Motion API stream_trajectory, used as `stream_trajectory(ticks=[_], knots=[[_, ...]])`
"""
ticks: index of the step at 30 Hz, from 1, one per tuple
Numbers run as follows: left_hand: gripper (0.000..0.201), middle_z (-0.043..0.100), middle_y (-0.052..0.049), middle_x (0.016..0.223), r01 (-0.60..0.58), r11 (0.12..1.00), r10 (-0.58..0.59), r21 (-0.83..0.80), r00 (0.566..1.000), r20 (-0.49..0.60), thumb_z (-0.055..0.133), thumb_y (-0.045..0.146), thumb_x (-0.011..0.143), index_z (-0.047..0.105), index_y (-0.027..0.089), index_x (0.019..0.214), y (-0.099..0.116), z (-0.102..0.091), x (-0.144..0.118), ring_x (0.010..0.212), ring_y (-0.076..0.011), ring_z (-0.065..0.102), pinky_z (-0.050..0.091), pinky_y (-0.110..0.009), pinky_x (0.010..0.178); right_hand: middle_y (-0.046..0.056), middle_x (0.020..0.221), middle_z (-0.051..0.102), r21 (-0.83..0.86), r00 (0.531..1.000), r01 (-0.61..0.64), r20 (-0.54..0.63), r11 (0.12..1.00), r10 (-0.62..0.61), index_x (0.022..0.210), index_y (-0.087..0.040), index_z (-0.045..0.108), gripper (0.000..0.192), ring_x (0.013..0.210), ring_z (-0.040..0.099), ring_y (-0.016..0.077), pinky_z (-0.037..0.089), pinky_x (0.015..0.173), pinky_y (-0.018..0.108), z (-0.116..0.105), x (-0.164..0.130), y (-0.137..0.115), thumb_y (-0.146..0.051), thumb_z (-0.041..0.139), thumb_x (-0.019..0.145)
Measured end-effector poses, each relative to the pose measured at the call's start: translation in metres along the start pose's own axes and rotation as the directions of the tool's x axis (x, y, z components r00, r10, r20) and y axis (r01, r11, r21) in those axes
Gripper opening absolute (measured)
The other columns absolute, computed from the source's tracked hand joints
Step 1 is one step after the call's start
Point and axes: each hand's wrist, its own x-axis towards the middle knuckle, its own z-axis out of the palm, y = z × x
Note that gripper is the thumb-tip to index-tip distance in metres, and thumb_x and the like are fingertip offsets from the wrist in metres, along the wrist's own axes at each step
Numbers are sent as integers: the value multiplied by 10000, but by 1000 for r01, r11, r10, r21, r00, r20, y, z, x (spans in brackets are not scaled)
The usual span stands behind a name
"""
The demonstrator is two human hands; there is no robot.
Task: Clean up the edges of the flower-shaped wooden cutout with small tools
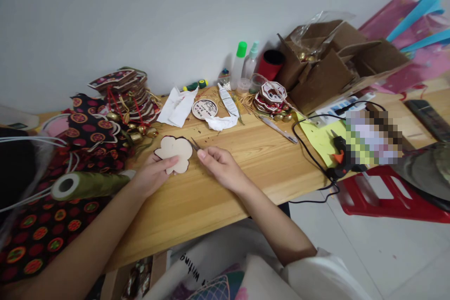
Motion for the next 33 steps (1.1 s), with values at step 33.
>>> stream_trajectory(ticks=[33], knots=[[317, 679, -5, 645, 8, 999, -9, -32, 1000, -16, 849, 246, 404, 684, 147, 656, -1, -1, 0, 548, -93, 561, 397, -202, 487, -108, 380, 300, 58, 999, -47, 7, 997, 46, 693, -181, 444, 441, 293, 176, 38, 157, 284, 173, 3, -1, -2, -603, 408, 818]])
